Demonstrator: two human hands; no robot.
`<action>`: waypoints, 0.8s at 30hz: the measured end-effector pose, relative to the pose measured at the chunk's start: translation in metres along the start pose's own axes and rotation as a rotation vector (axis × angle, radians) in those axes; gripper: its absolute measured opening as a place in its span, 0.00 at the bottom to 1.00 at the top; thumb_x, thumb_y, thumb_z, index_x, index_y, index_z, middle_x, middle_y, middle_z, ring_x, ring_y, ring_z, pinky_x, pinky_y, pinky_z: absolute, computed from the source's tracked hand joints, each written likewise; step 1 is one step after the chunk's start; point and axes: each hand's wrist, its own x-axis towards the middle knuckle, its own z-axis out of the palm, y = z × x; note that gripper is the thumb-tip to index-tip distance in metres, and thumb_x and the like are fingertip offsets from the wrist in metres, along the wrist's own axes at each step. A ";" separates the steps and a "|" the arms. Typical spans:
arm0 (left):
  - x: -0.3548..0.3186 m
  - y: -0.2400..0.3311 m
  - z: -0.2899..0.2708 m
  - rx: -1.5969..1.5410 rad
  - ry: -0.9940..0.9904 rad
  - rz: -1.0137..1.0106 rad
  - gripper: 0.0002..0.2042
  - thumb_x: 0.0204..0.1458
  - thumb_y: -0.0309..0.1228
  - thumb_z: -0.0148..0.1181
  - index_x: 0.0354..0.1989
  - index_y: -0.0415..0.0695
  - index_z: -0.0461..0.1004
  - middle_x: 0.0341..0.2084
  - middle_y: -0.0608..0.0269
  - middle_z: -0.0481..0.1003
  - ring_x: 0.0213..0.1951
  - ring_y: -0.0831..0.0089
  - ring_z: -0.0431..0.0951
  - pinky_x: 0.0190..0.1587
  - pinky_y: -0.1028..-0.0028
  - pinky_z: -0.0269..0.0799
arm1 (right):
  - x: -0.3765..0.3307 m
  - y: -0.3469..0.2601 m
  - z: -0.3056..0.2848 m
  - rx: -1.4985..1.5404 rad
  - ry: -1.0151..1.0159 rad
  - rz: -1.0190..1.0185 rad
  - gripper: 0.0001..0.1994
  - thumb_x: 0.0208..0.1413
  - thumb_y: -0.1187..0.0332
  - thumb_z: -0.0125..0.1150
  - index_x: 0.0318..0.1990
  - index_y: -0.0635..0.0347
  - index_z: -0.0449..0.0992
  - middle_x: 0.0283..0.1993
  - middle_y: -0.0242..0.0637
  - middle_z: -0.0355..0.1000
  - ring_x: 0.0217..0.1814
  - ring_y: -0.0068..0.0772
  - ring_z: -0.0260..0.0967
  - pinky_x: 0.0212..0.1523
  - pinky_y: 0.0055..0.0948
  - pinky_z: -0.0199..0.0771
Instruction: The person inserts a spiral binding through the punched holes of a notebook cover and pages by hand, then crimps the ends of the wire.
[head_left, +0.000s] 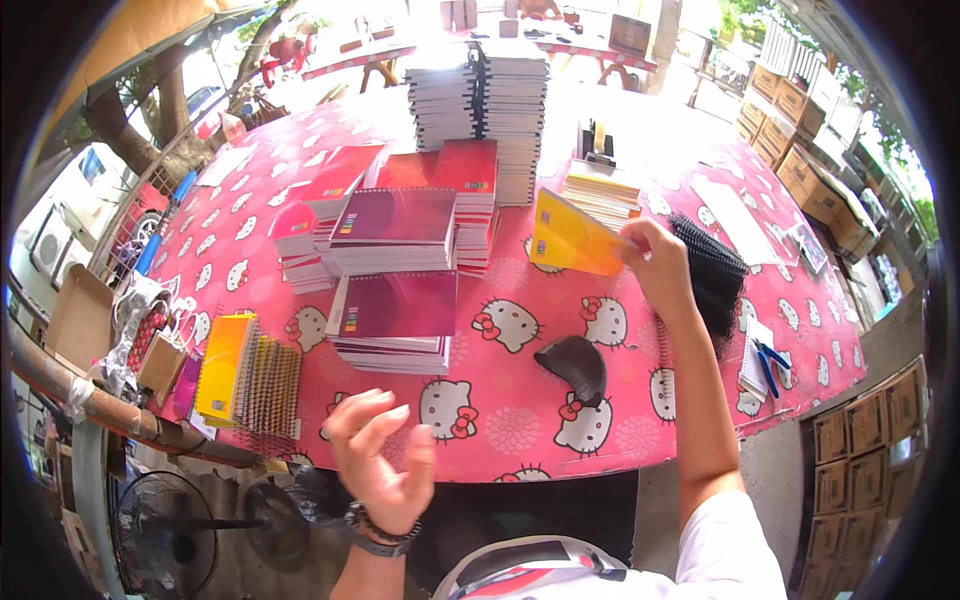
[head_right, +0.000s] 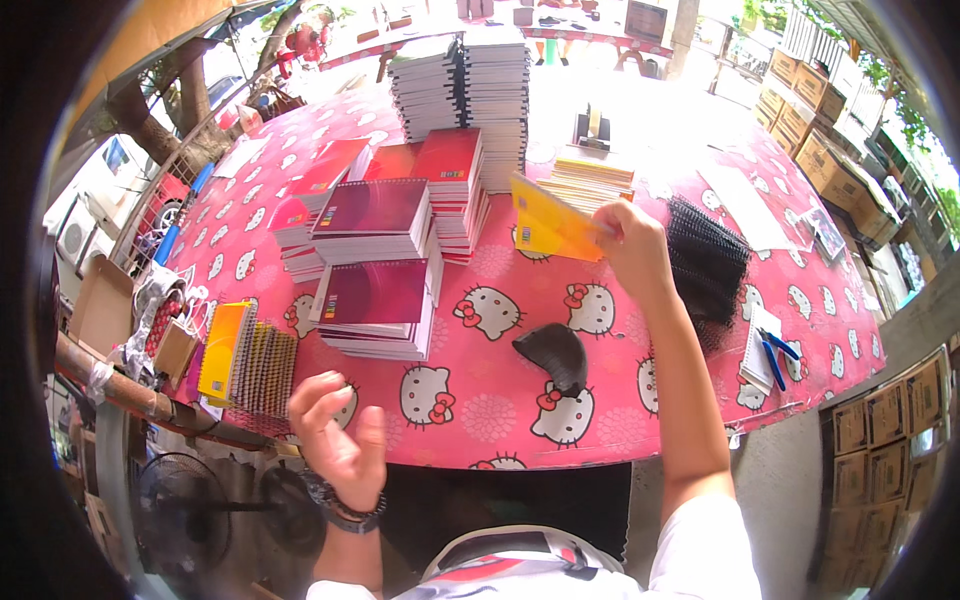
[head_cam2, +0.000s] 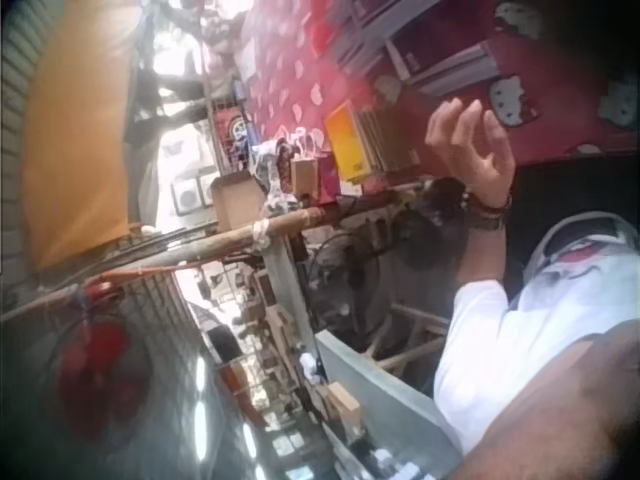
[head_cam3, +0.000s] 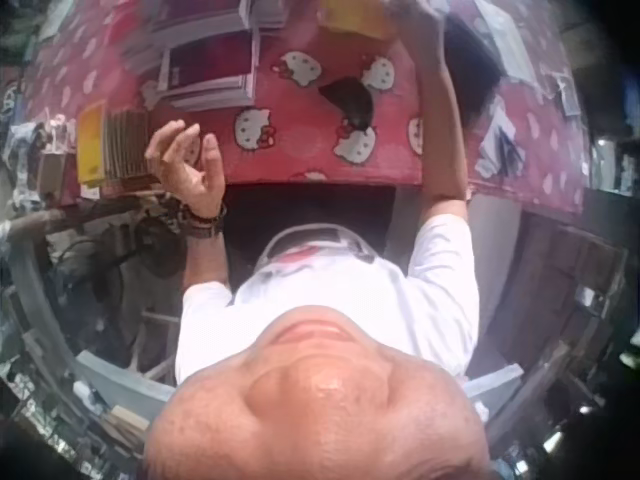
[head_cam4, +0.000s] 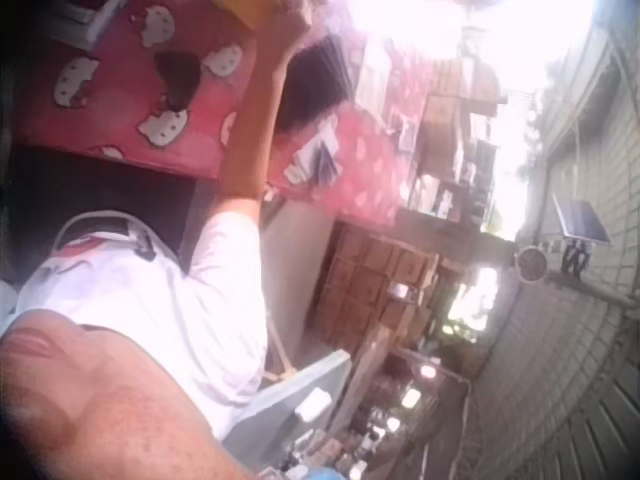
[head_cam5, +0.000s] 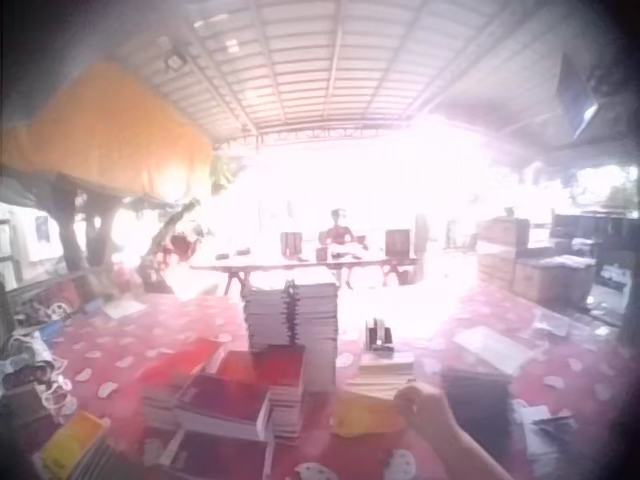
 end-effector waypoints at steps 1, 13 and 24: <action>-0.004 0.004 0.013 -0.127 0.001 -0.084 0.25 0.46 0.24 0.64 0.54 0.39 0.64 0.49 0.55 0.66 0.55 0.60 0.65 0.58 0.63 0.60 | -0.016 -0.021 -0.008 0.083 -0.024 -0.018 0.07 0.42 0.84 0.58 0.30 0.62 0.74 0.29 0.41 0.73 0.28 0.35 0.72 0.33 0.28 0.72; -0.072 -0.017 0.061 -0.416 -0.398 -0.596 0.17 0.52 0.30 0.63 0.48 0.39 0.68 0.42 0.56 0.74 0.46 0.66 0.74 0.54 0.67 0.65 | -0.171 -0.072 0.018 0.428 -0.271 0.131 0.08 0.42 0.77 0.68 0.31 0.60 0.75 0.28 0.33 0.71 0.34 0.32 0.69 0.35 0.28 0.70; -0.033 0.027 0.080 -0.013 -0.449 0.011 0.16 0.40 0.21 0.62 0.40 0.49 0.78 0.34 0.65 0.76 0.39 0.68 0.75 0.47 0.66 0.63 | -0.110 0.018 -0.029 0.226 -0.082 0.226 0.05 0.46 0.70 0.67 0.31 0.60 0.80 0.32 0.40 0.76 0.34 0.37 0.72 0.39 0.32 0.72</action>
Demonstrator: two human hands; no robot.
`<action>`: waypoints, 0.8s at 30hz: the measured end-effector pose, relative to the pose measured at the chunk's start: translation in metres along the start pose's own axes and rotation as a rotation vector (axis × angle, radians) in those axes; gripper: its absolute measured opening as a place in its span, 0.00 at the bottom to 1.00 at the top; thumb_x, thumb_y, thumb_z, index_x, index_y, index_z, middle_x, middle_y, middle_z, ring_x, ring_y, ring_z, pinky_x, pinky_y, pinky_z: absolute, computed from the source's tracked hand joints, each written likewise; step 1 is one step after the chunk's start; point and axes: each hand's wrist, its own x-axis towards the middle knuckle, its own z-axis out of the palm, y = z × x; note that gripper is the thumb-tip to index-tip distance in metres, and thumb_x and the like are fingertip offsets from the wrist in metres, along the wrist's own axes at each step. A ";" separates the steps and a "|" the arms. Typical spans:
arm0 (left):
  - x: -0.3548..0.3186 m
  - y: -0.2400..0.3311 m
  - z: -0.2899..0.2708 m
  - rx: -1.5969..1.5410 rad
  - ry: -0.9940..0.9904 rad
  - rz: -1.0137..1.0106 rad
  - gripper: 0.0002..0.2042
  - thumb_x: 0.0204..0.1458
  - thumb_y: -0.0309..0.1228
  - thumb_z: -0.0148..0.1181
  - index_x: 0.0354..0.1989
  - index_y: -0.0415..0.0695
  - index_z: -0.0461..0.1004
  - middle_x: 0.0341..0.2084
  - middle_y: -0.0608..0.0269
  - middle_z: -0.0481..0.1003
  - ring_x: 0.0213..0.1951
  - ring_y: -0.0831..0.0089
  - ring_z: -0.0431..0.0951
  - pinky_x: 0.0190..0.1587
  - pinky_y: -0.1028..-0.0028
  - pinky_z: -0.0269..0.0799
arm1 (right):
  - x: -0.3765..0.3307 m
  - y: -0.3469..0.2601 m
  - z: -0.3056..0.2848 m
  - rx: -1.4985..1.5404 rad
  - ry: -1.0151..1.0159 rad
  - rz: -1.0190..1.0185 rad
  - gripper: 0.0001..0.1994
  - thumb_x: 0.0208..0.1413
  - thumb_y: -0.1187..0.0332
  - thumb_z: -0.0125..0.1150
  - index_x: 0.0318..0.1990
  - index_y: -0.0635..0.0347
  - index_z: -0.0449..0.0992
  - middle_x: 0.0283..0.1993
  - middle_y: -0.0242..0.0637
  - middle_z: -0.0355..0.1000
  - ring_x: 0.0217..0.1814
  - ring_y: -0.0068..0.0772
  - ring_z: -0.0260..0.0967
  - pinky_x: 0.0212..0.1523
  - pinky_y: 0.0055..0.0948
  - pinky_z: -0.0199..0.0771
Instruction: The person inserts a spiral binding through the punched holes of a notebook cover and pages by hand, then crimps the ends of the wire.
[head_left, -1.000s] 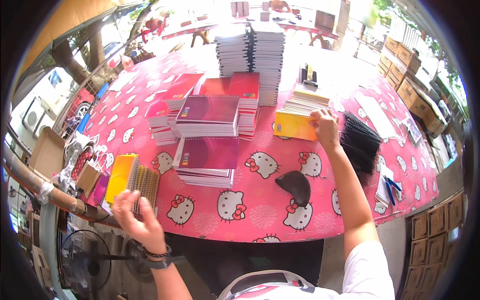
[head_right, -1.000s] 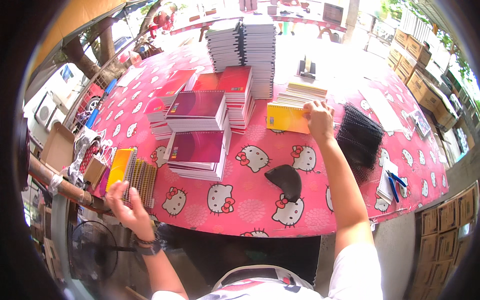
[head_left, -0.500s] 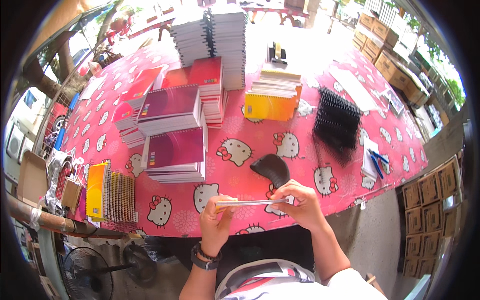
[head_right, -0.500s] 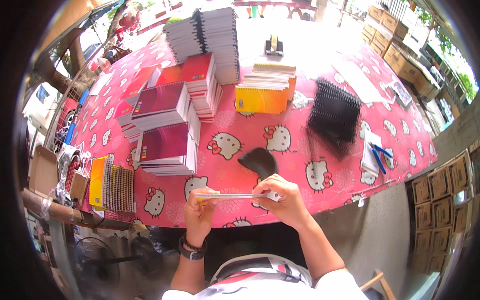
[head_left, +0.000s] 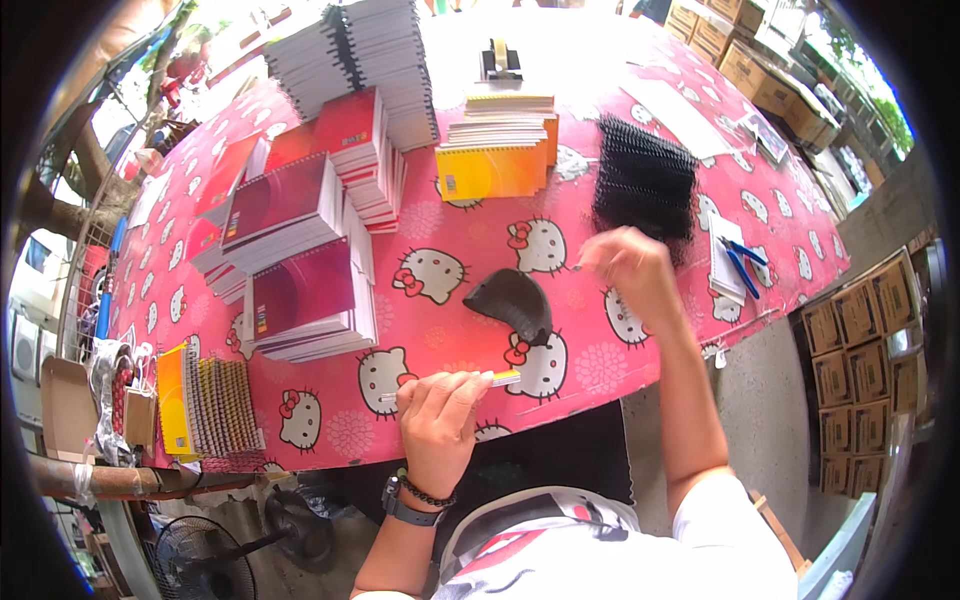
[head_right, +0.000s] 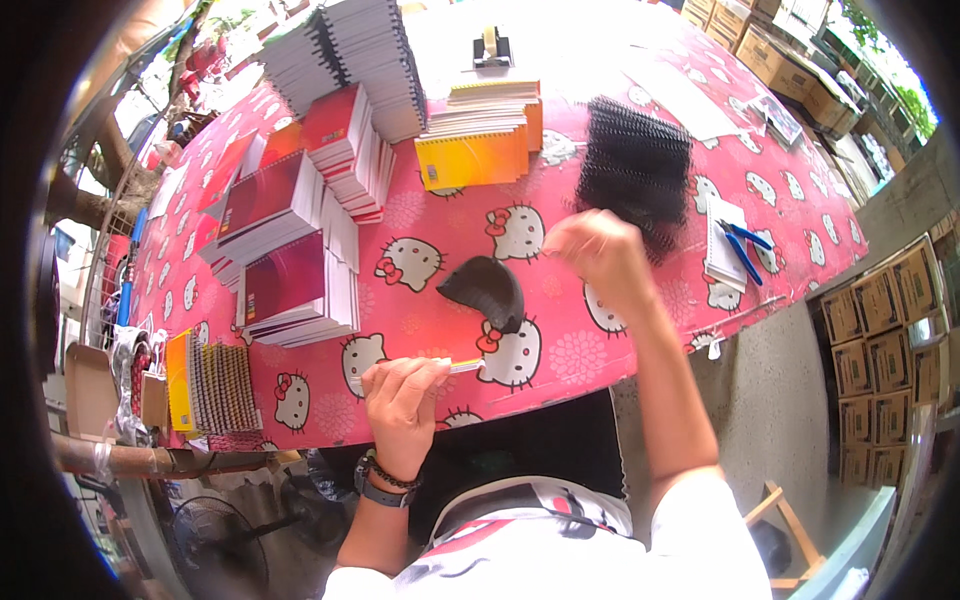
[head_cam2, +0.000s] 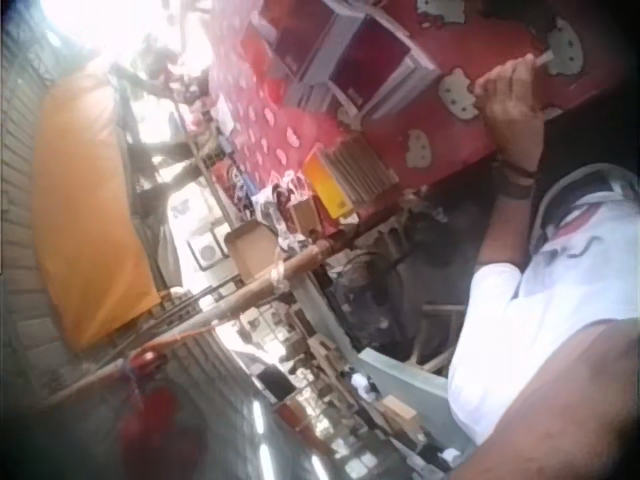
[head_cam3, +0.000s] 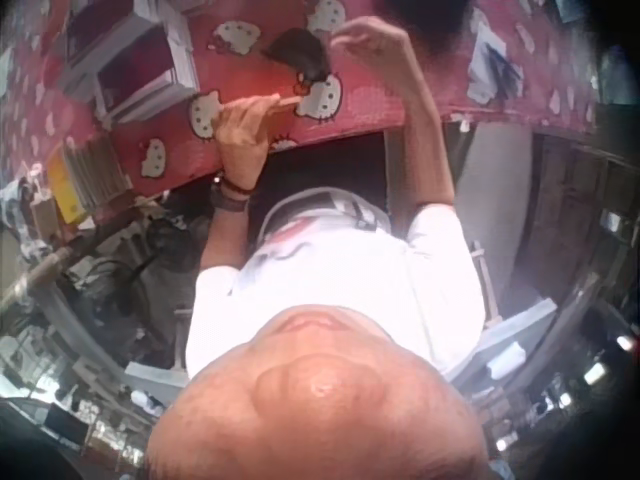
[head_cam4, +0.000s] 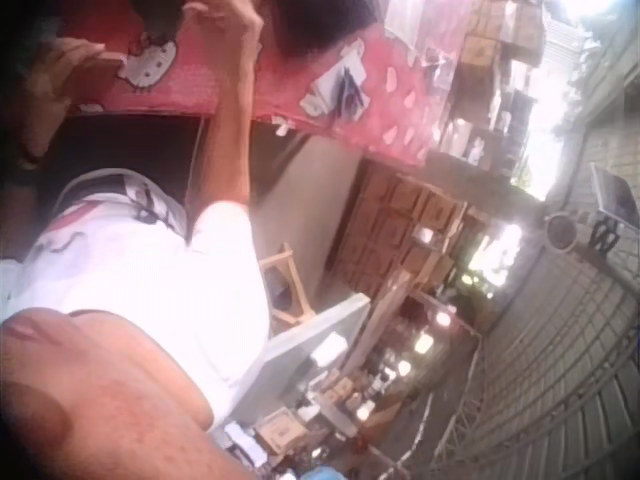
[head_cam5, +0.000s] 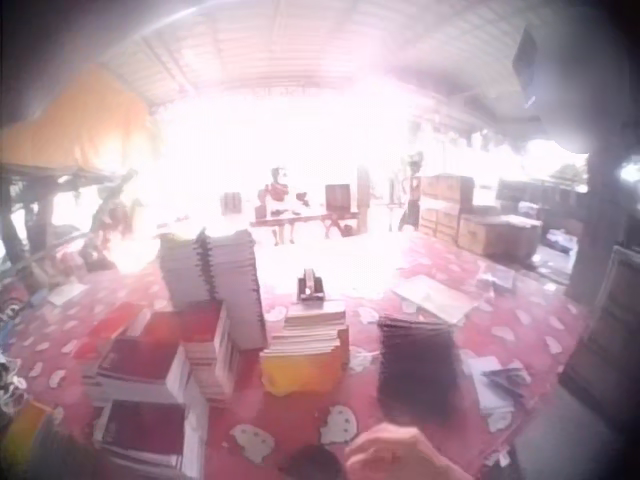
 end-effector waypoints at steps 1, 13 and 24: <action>0.000 0.001 -0.002 0.014 0.020 0.031 0.15 0.39 0.19 0.62 0.38 0.48 0.78 0.33 0.67 0.76 0.38 0.67 0.74 0.42 0.67 0.63 | 0.012 0.011 -0.012 -0.243 0.110 -0.010 0.08 0.49 0.66 0.65 0.33 0.61 0.79 0.31 0.42 0.76 0.34 0.40 0.72 0.39 0.34 0.72; 0.003 0.007 -0.007 -0.023 -0.043 -0.002 0.08 0.41 0.23 0.66 0.32 0.46 0.78 0.27 0.66 0.73 0.32 0.66 0.70 0.36 0.68 0.62 | 0.032 0.046 -0.020 -0.356 0.089 0.260 0.11 0.45 0.65 0.69 0.33 0.62 0.79 0.27 0.38 0.75 0.28 0.29 0.71 0.33 0.29 0.70; 0.024 -0.005 -0.001 -0.071 -0.042 0.018 0.09 0.42 0.23 0.65 0.33 0.46 0.78 0.27 0.67 0.73 0.31 0.67 0.69 0.36 0.70 0.63 | -0.002 -0.016 -0.030 -0.148 -0.144 0.011 0.10 0.55 0.77 0.56 0.44 0.62 0.70 0.34 0.30 0.67 0.36 0.18 0.64 0.38 0.21 0.68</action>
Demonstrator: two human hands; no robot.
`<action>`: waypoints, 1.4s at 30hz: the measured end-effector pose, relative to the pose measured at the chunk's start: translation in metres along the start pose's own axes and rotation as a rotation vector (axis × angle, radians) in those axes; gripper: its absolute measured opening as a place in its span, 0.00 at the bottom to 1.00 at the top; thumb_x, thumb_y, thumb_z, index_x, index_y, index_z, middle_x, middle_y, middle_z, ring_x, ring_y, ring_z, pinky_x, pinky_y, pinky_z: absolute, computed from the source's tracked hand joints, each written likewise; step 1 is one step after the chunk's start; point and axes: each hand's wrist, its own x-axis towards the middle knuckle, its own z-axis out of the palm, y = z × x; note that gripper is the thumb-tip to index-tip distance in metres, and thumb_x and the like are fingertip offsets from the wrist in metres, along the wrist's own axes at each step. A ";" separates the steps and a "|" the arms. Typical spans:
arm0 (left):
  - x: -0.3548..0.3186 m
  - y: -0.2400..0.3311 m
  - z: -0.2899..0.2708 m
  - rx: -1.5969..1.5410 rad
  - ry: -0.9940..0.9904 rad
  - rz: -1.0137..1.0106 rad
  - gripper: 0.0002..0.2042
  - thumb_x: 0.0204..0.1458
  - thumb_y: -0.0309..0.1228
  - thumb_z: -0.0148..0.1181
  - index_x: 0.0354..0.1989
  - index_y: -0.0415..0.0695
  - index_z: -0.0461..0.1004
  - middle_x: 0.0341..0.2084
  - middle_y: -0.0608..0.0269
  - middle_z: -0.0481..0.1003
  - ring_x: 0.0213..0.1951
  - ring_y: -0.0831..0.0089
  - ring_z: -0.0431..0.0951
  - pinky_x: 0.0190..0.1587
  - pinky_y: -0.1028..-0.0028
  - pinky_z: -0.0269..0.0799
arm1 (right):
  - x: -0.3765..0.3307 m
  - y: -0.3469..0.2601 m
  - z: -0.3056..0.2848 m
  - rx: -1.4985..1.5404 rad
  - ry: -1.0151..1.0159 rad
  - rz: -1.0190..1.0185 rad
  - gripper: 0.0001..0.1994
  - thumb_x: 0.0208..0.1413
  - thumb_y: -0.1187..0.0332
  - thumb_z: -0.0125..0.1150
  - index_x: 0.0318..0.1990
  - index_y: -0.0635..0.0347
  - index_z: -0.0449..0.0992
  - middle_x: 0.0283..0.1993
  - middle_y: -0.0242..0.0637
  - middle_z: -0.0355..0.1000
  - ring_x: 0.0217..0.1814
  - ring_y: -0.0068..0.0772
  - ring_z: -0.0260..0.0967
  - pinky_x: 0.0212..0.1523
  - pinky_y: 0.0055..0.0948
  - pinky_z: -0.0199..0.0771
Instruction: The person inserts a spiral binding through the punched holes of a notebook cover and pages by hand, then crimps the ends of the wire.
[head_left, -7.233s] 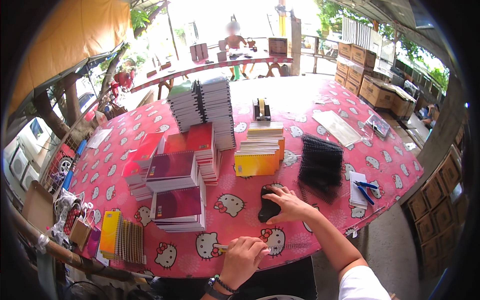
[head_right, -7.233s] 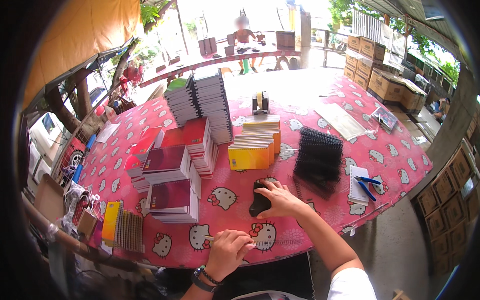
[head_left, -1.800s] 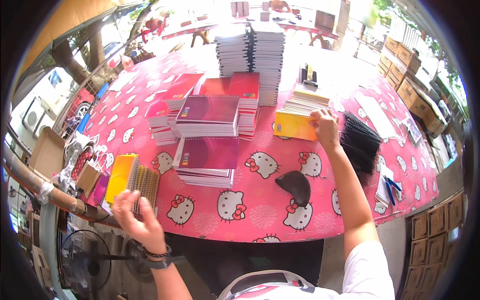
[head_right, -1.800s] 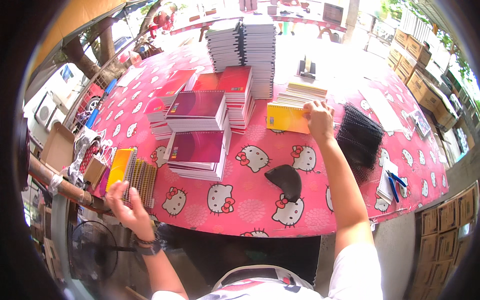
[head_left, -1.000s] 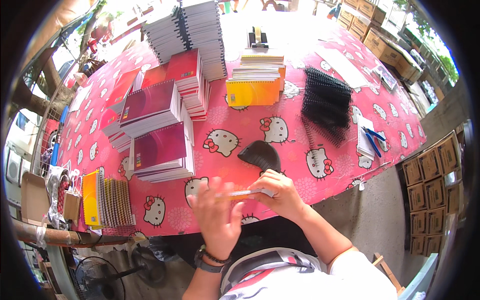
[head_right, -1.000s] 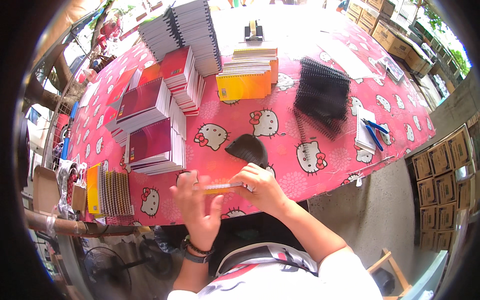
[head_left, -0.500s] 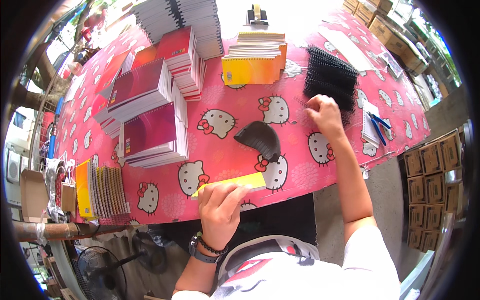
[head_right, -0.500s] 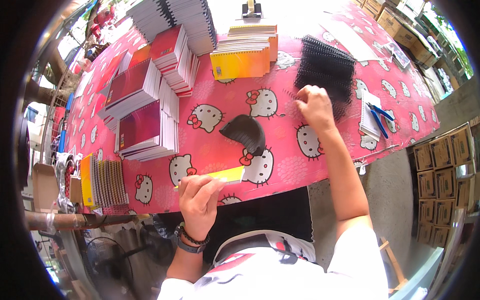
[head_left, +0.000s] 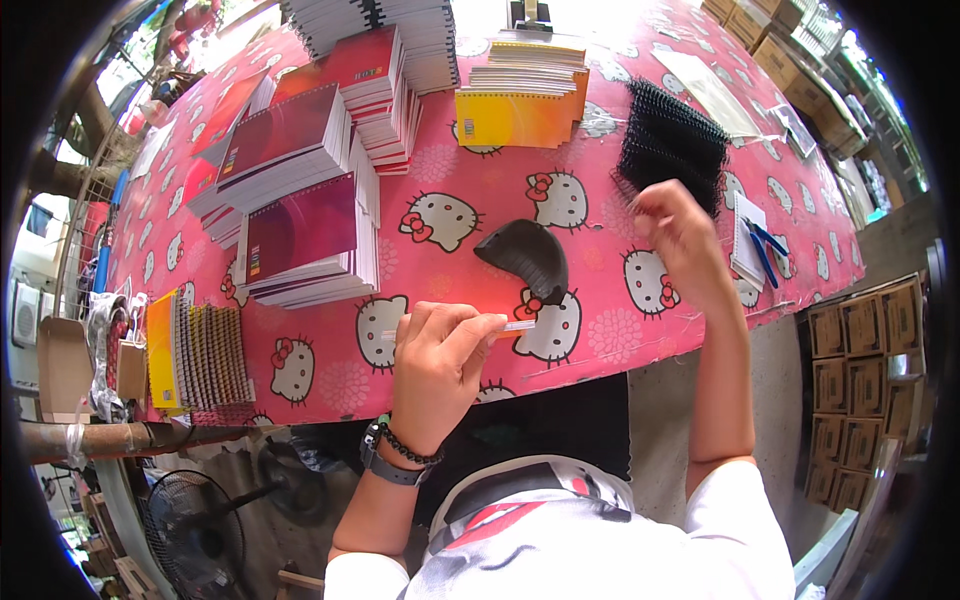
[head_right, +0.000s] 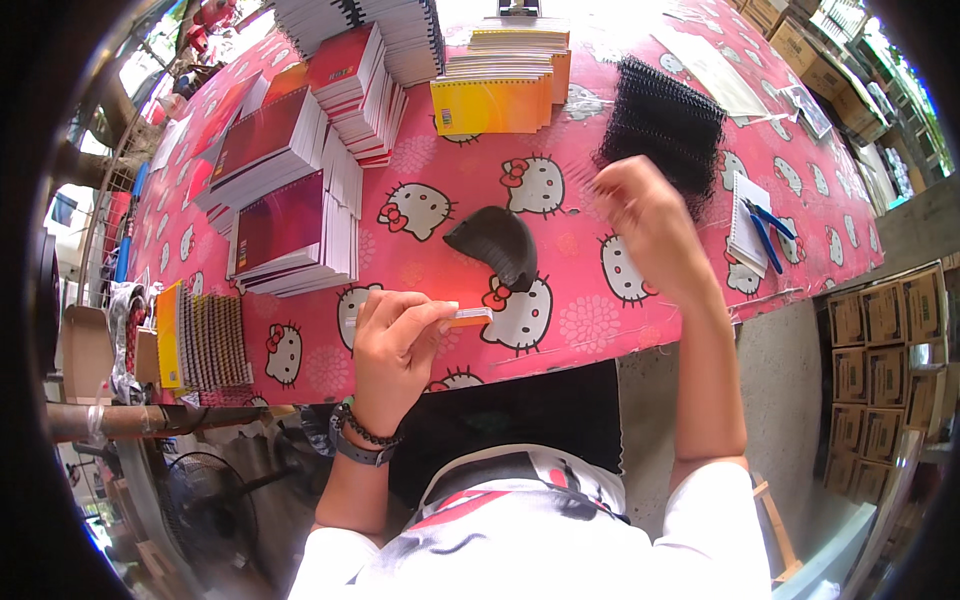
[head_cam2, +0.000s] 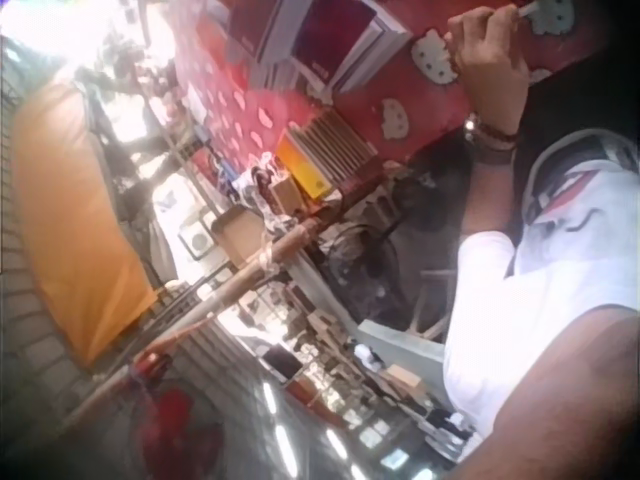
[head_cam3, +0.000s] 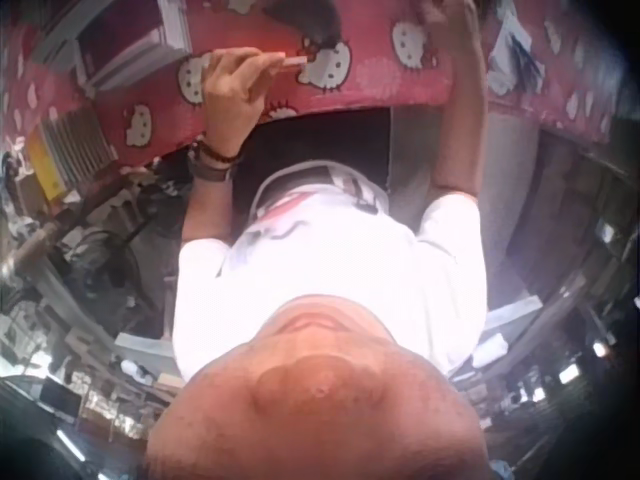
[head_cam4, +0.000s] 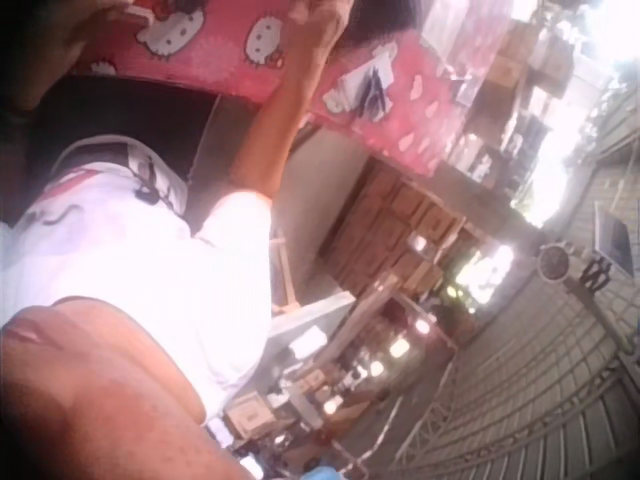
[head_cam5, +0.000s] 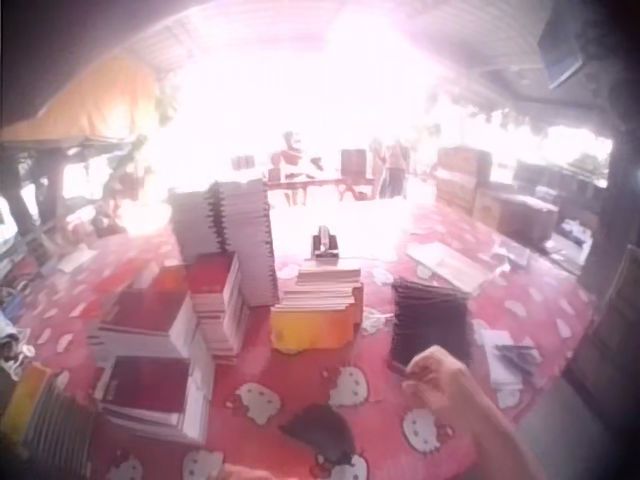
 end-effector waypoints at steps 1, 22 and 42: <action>-0.001 -0.002 -0.002 0.008 0.008 -0.019 0.09 0.42 0.23 0.65 0.33 0.46 0.78 0.27 0.66 0.73 0.31 0.67 0.69 0.36 0.69 0.64 | -0.005 -0.014 0.009 0.081 -0.118 -0.065 0.12 0.55 0.79 0.55 0.47 0.62 0.70 0.35 0.31 0.66 0.39 0.16 0.63 0.39 0.20 0.67; 0.003 0.000 -0.005 -0.023 -0.052 -0.074 0.08 0.41 0.23 0.65 0.32 0.46 0.77 0.27 0.66 0.72 0.34 0.65 0.70 0.37 0.67 0.64 | -0.028 -0.040 0.052 0.262 -0.357 -0.272 0.13 0.45 0.79 0.64 0.40 0.58 0.75 0.35 0.33 0.71 0.37 0.36 0.70 0.36 0.31 0.72; -0.002 0.013 0.004 0.028 -0.104 0.052 0.11 0.49 0.40 0.61 0.34 0.48 0.73 0.34 0.67 0.73 0.38 0.67 0.71 0.41 0.66 0.61 | 0.044 -0.027 0.067 -0.158 -0.777 -0.400 0.33 0.33 0.62 0.74 0.53 0.53 0.70 0.64 0.46 0.57 0.67 0.49 0.52 0.64 0.47 0.54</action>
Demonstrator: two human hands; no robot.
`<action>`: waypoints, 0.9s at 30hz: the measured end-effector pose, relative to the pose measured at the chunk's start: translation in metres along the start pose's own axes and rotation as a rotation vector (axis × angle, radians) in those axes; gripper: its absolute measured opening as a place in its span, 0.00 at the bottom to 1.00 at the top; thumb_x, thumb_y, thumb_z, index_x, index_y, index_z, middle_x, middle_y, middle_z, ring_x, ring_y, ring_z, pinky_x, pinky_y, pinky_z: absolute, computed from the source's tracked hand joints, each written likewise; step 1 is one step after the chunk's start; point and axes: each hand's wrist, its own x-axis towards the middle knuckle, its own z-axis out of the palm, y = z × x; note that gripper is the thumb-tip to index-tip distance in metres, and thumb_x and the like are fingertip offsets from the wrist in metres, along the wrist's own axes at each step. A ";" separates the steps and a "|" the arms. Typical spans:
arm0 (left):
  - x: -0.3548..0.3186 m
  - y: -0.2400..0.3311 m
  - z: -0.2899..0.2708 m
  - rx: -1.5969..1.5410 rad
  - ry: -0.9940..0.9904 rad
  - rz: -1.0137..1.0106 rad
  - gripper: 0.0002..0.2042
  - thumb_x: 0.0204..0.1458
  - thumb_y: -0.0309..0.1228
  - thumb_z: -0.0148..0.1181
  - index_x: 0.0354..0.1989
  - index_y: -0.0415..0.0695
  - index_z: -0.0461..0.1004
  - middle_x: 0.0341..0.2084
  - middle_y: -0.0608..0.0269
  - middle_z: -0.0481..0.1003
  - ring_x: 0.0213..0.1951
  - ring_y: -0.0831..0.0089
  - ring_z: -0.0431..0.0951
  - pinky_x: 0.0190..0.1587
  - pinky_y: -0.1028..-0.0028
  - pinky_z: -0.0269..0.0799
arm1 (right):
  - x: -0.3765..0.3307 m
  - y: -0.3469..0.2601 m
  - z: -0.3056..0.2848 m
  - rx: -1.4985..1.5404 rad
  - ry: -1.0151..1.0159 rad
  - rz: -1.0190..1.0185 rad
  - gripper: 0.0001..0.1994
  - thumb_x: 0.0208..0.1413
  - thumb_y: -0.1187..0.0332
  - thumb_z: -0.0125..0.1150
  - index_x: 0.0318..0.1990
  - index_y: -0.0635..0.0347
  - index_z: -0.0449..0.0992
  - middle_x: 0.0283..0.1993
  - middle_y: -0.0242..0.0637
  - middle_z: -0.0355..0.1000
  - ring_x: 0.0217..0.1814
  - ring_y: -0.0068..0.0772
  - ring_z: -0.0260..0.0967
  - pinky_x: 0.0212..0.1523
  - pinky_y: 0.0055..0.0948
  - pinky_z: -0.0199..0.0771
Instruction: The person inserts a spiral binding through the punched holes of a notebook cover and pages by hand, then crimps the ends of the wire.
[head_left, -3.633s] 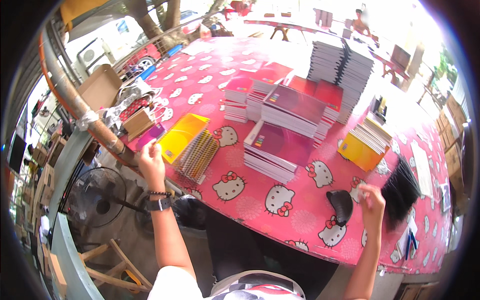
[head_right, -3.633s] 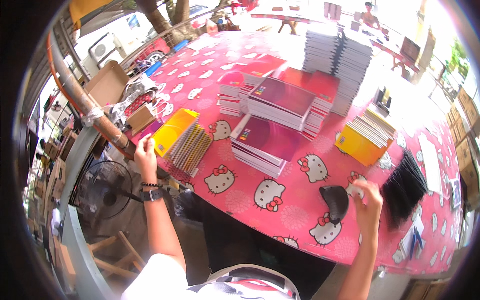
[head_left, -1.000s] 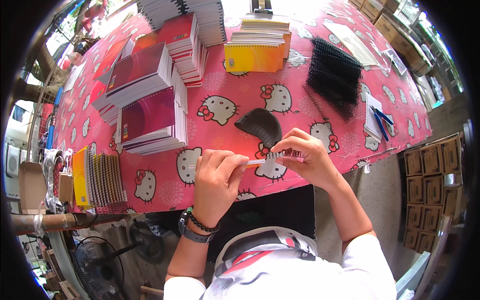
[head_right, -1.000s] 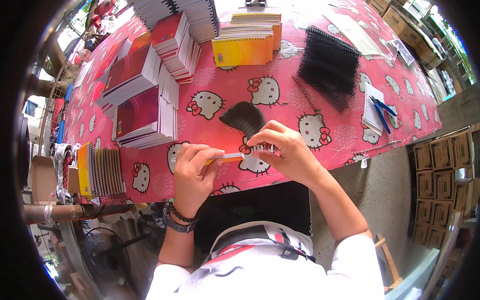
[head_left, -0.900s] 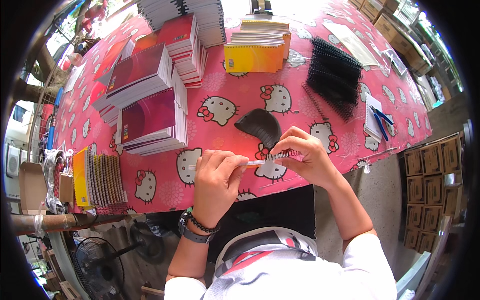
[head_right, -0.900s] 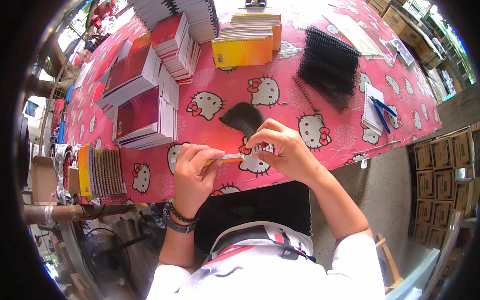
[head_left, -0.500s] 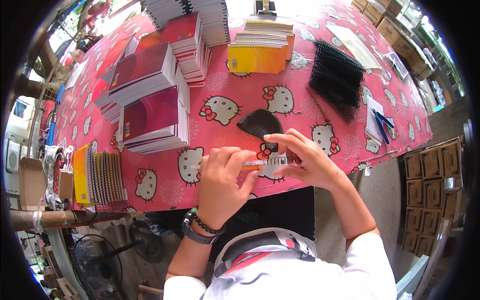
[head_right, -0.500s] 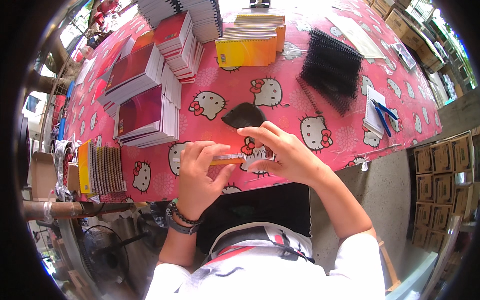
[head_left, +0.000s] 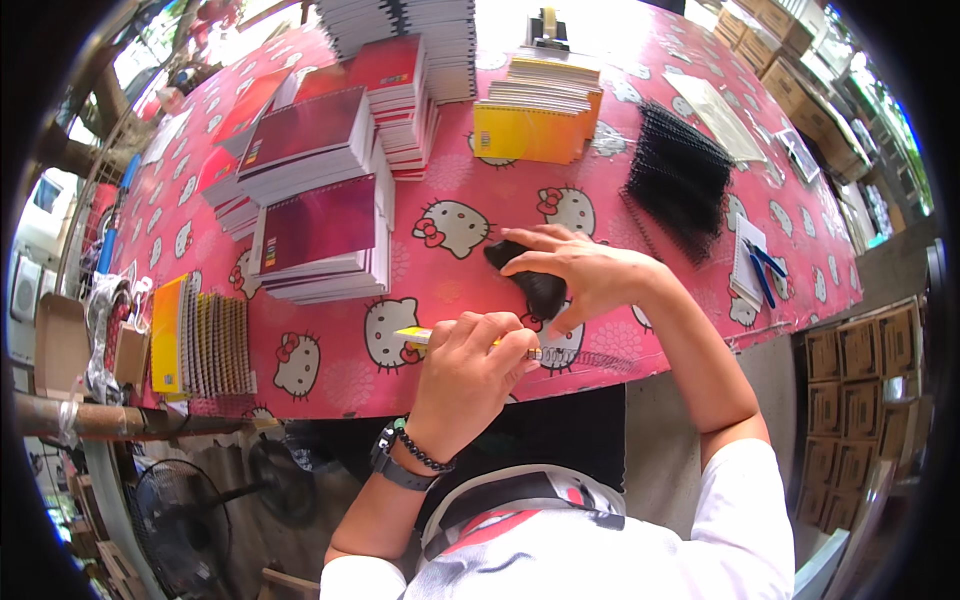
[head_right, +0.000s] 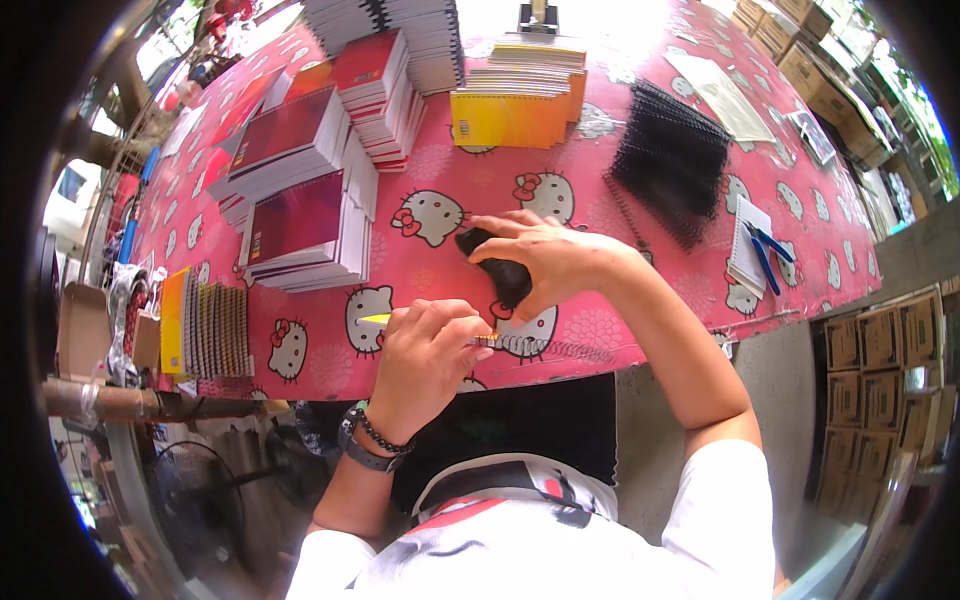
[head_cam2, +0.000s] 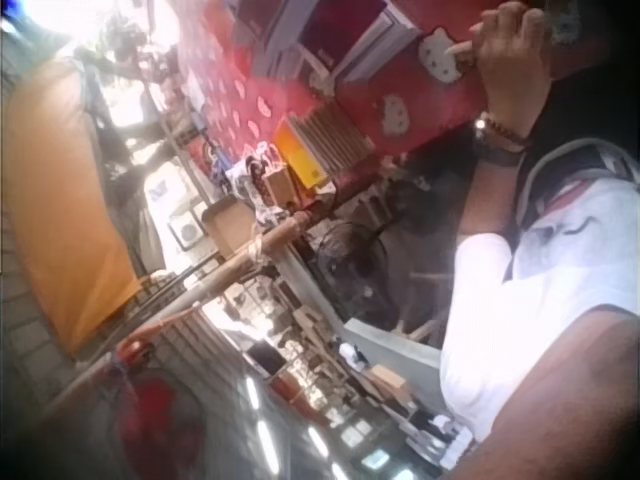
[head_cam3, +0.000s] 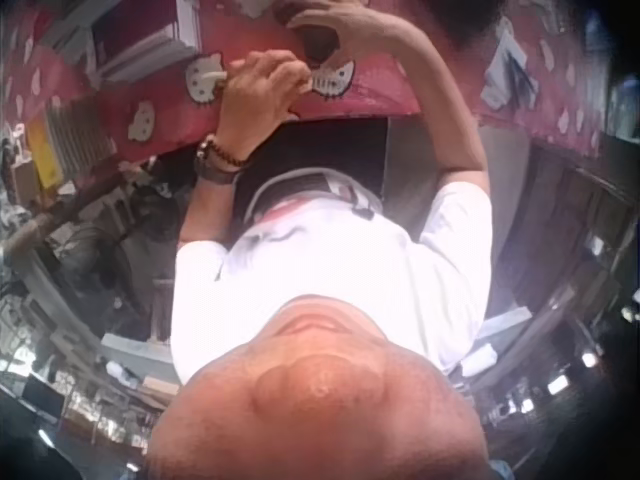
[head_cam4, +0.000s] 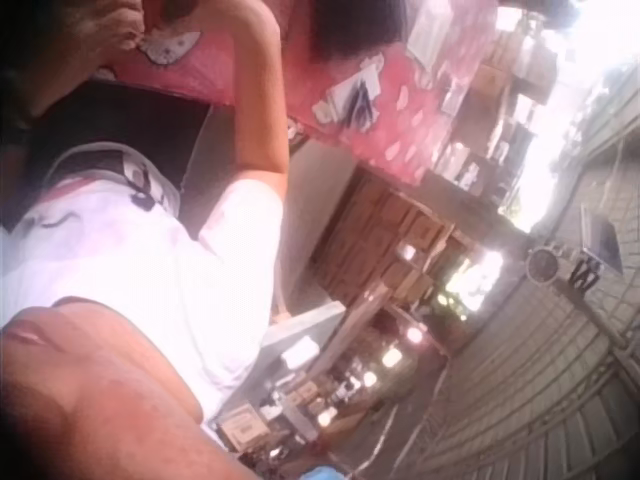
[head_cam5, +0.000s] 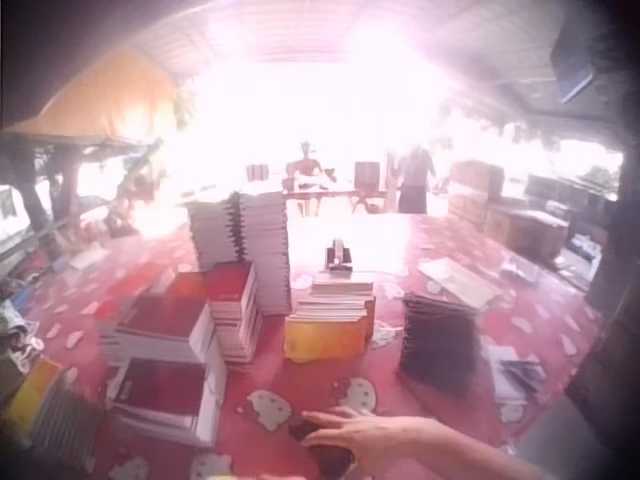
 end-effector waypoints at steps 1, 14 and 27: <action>-0.002 -0.003 0.000 0.018 -0.032 0.000 0.10 0.49 0.40 0.61 0.34 0.48 0.73 0.35 0.67 0.73 0.38 0.67 0.71 0.42 0.66 0.61 | 0.000 -0.004 -0.009 -0.043 -0.080 0.078 0.36 0.30 0.62 0.75 0.54 0.52 0.69 0.66 0.46 0.54 0.67 0.51 0.50 0.65 0.48 0.52; -0.002 -0.002 -0.005 0.116 0.068 -0.017 0.13 0.41 0.41 0.67 0.31 0.51 0.74 0.32 0.74 0.73 0.38 0.72 0.72 0.55 0.57 0.53 | -0.020 0.004 0.031 0.099 0.473 0.078 0.24 0.40 0.54 0.71 0.44 0.55 0.78 0.51 0.51 0.69 0.53 0.50 0.65 0.53 0.41 0.66; -0.015 -0.025 -0.008 0.078 0.101 -0.075 0.12 0.35 0.39 0.72 0.25 0.51 0.75 0.23 0.74 0.73 0.34 0.74 0.71 0.58 0.57 0.50 | -0.047 -0.024 0.030 1.124 0.131 -0.084 0.27 0.38 0.46 0.69 0.40 0.57 0.82 0.50 0.49 0.72 0.56 0.44 0.65 0.58 0.41 0.60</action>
